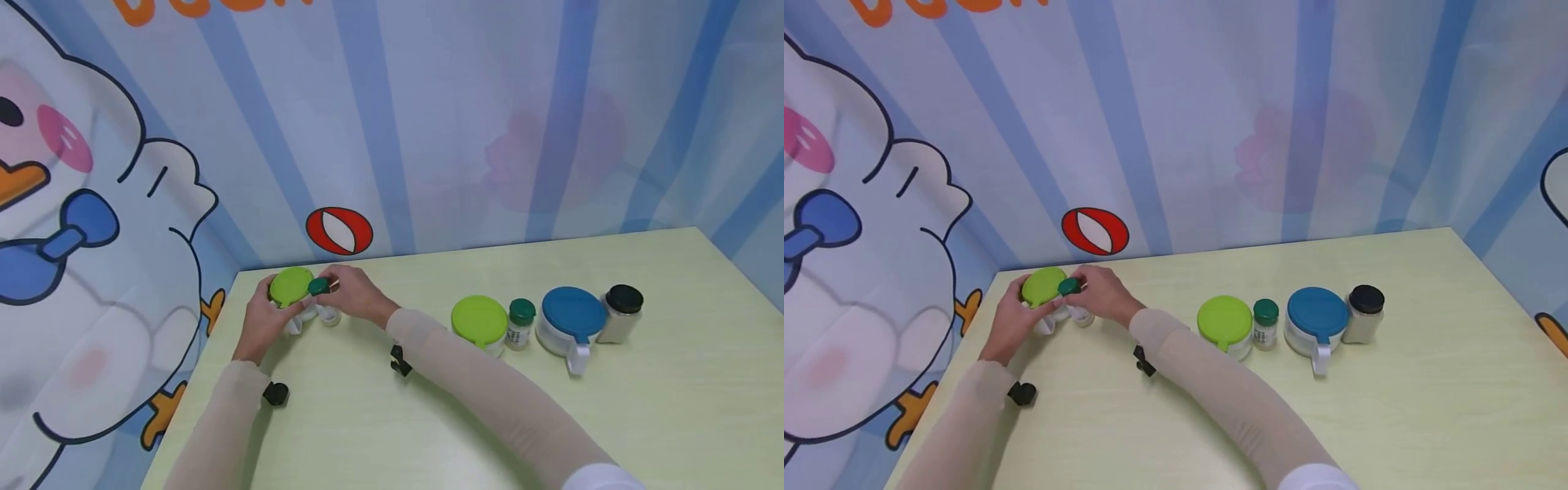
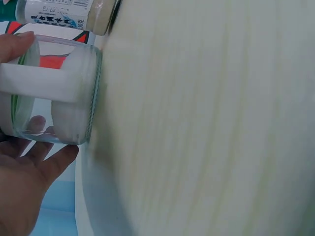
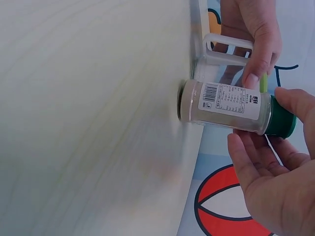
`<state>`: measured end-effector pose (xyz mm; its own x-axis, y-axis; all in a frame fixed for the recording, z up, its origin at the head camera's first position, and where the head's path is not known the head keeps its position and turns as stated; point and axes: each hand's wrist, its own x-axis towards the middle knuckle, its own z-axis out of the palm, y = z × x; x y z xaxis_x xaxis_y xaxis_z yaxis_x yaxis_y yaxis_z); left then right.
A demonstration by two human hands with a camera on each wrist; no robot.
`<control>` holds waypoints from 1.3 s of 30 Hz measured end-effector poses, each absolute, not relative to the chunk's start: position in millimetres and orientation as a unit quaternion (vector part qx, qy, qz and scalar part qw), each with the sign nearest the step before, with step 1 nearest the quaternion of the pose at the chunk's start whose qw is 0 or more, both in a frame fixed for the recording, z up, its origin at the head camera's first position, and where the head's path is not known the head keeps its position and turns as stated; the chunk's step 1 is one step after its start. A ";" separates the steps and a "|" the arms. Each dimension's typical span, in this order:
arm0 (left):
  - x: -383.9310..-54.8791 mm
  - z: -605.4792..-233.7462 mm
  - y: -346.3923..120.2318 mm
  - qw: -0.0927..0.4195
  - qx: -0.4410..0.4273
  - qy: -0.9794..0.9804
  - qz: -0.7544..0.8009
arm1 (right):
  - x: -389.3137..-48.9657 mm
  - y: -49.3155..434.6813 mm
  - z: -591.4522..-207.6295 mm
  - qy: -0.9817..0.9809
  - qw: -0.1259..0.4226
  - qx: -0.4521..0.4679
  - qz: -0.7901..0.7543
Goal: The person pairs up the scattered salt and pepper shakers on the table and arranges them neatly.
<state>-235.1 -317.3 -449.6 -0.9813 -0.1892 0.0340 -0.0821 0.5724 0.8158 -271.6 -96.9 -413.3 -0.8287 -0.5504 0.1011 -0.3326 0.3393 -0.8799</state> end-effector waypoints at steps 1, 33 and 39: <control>-234.7 -449.3 -317.0 0.059 0.076 -0.886 -0.454 | -271.6 -96.5 -413.1 0.812 0.107 -0.273 -0.504; -209.0 -421.6 -298.3 0.062 0.051 -0.899 -0.430 | -240.3 -42.8 -358.7 0.821 0.136 -0.305 -0.462; -203.1 -418.2 -290.5 0.062 0.041 -0.902 -0.425 | -232.0 -28.8 -355.1 0.828 0.147 -0.293 -0.454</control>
